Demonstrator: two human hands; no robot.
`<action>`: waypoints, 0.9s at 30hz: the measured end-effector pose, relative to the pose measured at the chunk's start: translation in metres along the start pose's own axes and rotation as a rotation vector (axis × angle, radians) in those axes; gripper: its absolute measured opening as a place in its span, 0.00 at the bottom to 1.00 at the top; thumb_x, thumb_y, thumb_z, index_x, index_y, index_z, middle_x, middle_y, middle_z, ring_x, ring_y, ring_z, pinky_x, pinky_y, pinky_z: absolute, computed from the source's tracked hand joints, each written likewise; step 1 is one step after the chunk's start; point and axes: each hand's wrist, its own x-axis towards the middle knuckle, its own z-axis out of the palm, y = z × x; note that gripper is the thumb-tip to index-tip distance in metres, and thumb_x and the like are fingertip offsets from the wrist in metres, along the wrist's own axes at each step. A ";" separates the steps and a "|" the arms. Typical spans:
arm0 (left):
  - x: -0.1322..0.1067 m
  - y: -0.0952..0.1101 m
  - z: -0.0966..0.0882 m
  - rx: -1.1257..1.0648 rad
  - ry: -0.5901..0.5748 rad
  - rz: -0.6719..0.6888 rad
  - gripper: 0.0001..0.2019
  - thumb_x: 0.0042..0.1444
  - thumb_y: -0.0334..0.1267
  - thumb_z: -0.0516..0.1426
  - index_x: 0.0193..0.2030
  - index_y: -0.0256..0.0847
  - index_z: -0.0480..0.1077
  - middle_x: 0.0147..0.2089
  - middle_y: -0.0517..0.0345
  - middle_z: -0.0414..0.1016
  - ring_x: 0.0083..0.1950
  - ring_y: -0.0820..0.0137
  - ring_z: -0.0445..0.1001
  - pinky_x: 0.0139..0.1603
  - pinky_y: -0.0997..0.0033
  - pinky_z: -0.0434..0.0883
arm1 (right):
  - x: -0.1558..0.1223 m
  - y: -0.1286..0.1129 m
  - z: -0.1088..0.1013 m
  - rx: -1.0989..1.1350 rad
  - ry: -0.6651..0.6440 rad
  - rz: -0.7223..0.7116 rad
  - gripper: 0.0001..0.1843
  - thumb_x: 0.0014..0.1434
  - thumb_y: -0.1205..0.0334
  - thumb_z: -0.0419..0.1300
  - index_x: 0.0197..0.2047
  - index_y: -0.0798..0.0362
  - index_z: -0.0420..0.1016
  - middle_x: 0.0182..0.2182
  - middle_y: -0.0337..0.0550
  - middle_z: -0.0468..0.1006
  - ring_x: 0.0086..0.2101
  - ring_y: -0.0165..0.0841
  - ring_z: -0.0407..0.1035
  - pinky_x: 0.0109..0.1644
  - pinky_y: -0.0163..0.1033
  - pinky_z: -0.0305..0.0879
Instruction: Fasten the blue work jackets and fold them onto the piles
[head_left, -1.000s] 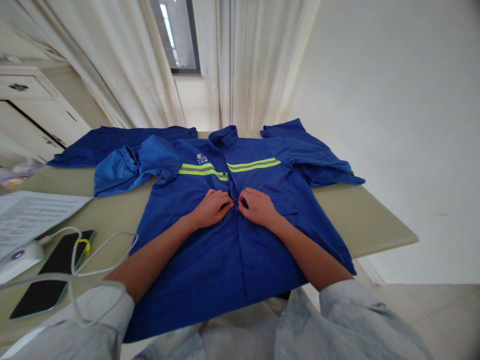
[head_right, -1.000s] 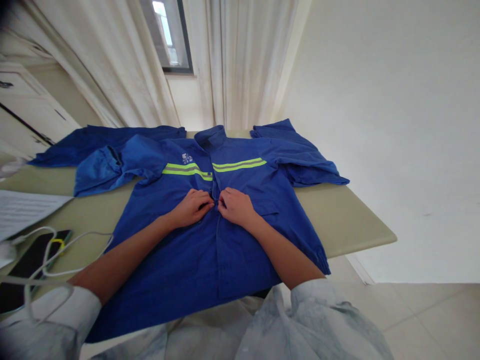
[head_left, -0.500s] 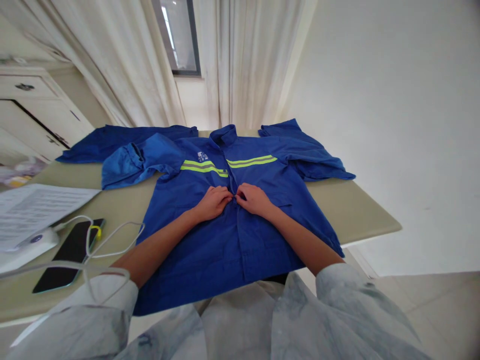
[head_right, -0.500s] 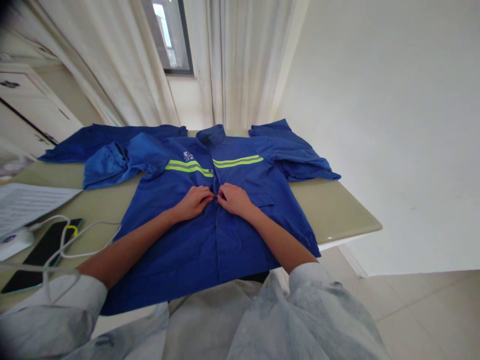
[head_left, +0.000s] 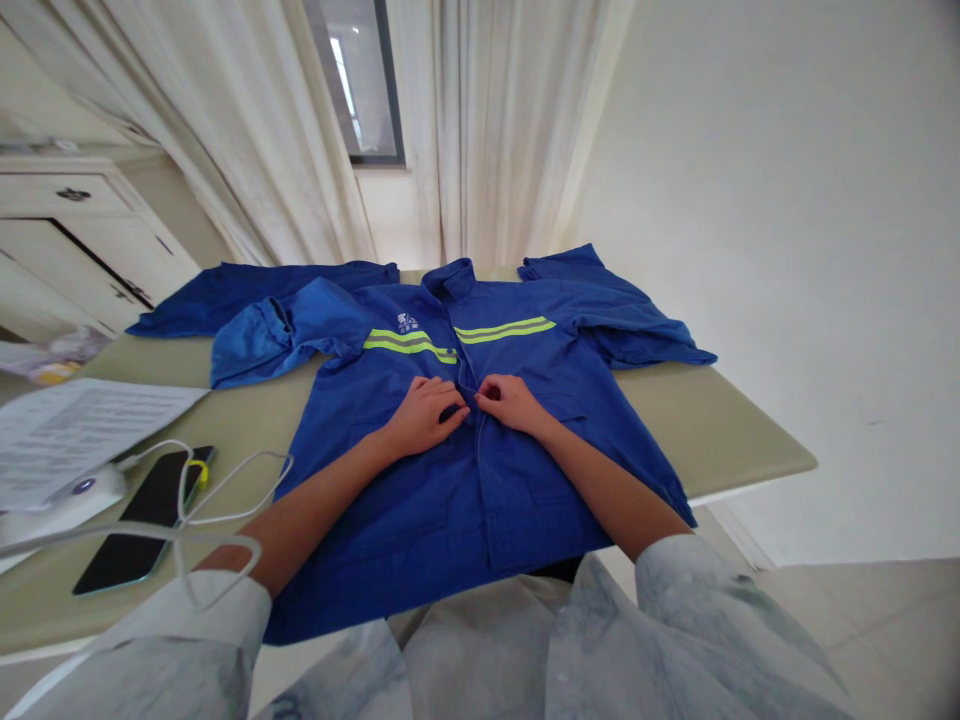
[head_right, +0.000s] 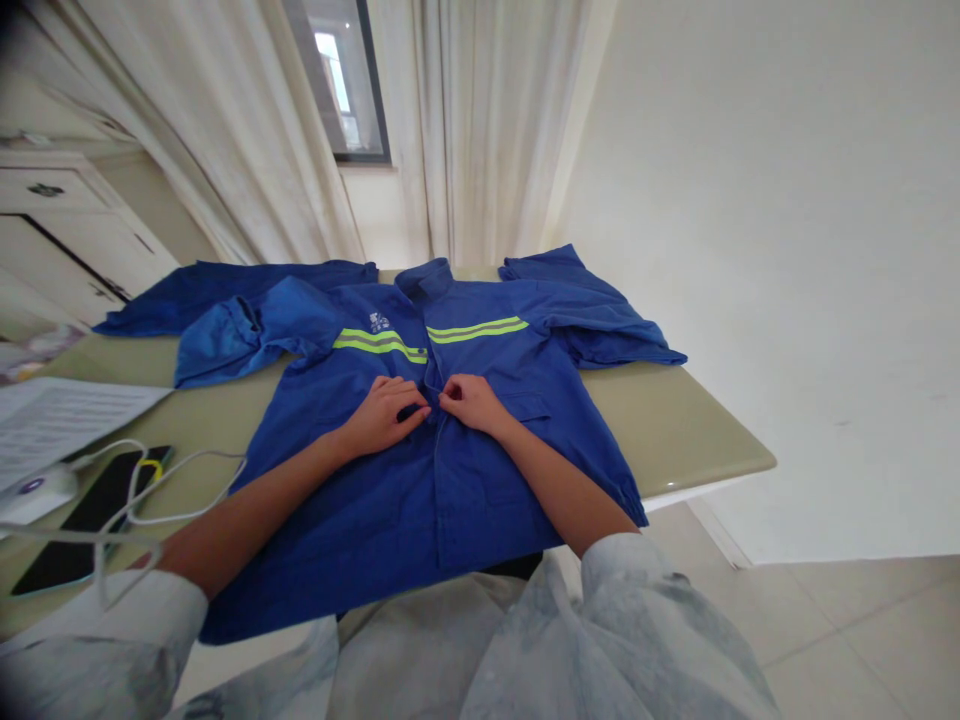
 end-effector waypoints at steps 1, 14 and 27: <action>-0.003 -0.004 -0.001 0.037 0.010 -0.055 0.10 0.71 0.43 0.56 0.41 0.43 0.76 0.40 0.56 0.78 0.44 0.61 0.72 0.49 0.57 0.61 | -0.002 -0.003 -0.002 -0.041 0.040 0.011 0.02 0.60 0.68 0.64 0.35 0.54 0.77 0.30 0.37 0.76 0.31 0.30 0.68 0.37 0.34 0.62; -0.025 0.036 -0.009 -0.161 -0.305 0.208 0.10 0.71 0.42 0.58 0.55 0.44 0.73 0.54 0.51 0.74 0.54 0.61 0.71 0.56 0.58 0.65 | -0.105 -0.063 -0.012 -0.227 -0.275 -0.213 0.07 0.66 0.63 0.66 0.46 0.51 0.74 0.44 0.43 0.78 0.42 0.36 0.73 0.46 0.38 0.66; -0.022 0.042 -0.003 -0.194 -0.205 0.076 0.06 0.68 0.36 0.58 0.45 0.45 0.78 0.44 0.56 0.75 0.49 0.64 0.71 0.52 0.56 0.60 | -0.101 -0.065 0.004 -0.331 -0.106 0.056 0.05 0.66 0.61 0.65 0.38 0.51 0.75 0.36 0.40 0.78 0.35 0.33 0.72 0.40 0.37 0.62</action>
